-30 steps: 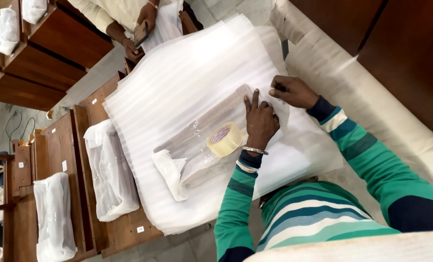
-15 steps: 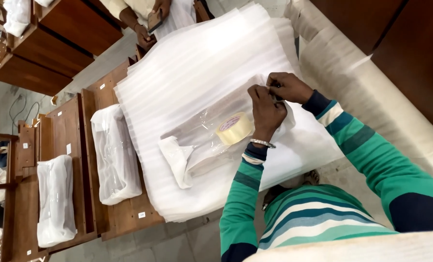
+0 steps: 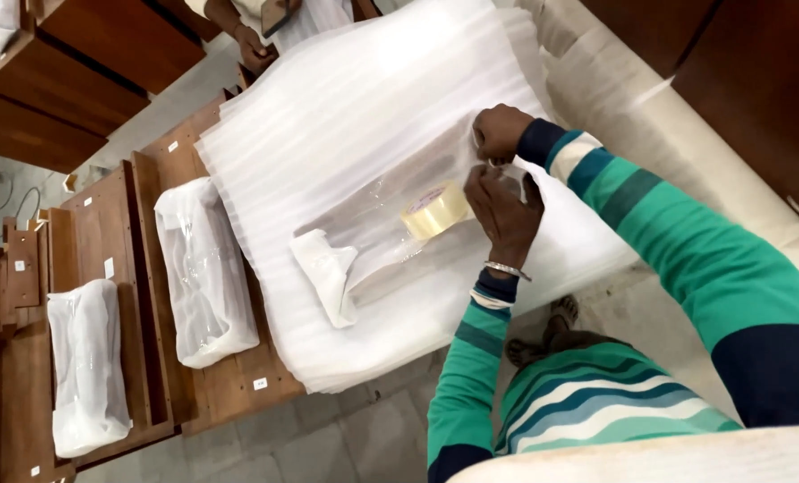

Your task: The person wraps wooden furniture frames in foam sheeting and secures them with adhesive tape.

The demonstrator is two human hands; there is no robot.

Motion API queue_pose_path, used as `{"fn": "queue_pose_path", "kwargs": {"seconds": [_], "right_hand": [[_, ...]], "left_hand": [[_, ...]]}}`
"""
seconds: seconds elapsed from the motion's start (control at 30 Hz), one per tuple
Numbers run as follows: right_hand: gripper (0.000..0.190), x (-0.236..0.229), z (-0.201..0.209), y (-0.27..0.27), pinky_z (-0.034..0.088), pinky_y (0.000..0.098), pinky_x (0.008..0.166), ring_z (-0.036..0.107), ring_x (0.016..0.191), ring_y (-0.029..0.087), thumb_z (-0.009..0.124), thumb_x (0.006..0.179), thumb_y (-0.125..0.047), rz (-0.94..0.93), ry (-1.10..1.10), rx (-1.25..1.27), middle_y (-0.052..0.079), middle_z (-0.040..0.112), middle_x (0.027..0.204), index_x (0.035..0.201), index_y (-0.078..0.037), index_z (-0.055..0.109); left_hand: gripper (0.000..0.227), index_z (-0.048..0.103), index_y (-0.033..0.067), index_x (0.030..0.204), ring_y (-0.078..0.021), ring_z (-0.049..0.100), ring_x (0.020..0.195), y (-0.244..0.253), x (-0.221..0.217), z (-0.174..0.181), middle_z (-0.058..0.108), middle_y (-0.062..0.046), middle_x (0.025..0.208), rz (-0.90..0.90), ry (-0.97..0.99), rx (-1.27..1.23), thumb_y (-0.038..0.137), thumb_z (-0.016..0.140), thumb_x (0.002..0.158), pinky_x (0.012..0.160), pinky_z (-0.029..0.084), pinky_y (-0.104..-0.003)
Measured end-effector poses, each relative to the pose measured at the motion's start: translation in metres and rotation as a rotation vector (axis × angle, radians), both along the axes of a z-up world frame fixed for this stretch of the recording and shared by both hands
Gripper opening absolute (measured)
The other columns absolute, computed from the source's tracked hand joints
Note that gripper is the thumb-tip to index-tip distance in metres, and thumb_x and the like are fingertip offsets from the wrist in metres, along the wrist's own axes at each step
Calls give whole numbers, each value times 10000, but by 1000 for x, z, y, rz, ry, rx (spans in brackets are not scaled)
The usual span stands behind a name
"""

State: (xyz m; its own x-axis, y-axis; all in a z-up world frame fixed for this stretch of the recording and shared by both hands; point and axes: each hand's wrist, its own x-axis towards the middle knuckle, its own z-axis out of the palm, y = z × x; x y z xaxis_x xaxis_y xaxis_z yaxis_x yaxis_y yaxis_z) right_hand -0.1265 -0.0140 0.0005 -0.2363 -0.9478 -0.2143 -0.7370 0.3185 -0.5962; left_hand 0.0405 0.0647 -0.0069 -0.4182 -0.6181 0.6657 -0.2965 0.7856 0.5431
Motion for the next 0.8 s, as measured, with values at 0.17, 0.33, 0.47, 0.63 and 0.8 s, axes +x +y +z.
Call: {"fn": "queue_pose_path", "kwargs": {"seconds": [0.17, 0.33, 0.47, 0.63, 0.8], "right_hand": [[229, 7, 23, -10, 608, 428, 699, 761, 683, 284, 764, 815, -238, 24, 158, 207, 136, 785, 727, 754, -21, 800], [245, 6, 18, -15, 603, 452, 692, 743, 752, 312, 825, 764, -291, 73, 284, 179, 121, 762, 794, 863, -71, 782], [319, -1, 22, -14, 600, 423, 728, 748, 818, 276, 850, 780, -395, 211, 237, 144, 71, 784, 863, 919, -114, 794], [297, 10, 75, -3, 606, 382, 763, 781, 842, 235, 775, 863, -410, 470, 178, 20, 40, 811, 904, 987, -141, 788], [495, 60, 82, -4, 563, 432, 903, 711, 1078, 291, 731, 887, -403, 887, -252, -366, 101, 731, 1204, 1312, -171, 631]], "left_hand": [[521, 551, -4, 1351, -395, 472, 1417, 27, -7, -10, 547, -217, 1426, -101, -360, -90, 286, 694, 943, 1228, 347, -555], [750, 481, -80, 1474, -399, 408, 1486, 27, -11, 9, 468, -266, 1548, 66, -508, -90, 363, 686, 905, 1256, 275, -559], [719, 470, -77, 1515, -390, 410, 1497, 29, -12, -3, 458, -251, 1593, 175, -543, -40, 333, 646, 951, 1253, 276, -525], [594, 514, -61, 1495, -371, 458, 1480, 30, -27, -24, 517, -223, 1562, 304, -471, -35, 325, 585, 1049, 1284, 292, -518], [530, 607, -37, 1409, -350, 525, 1422, 37, -38, -24, 597, -189, 1474, 466, -364, -64, 383, 570, 1087, 1280, 311, -536]]}}
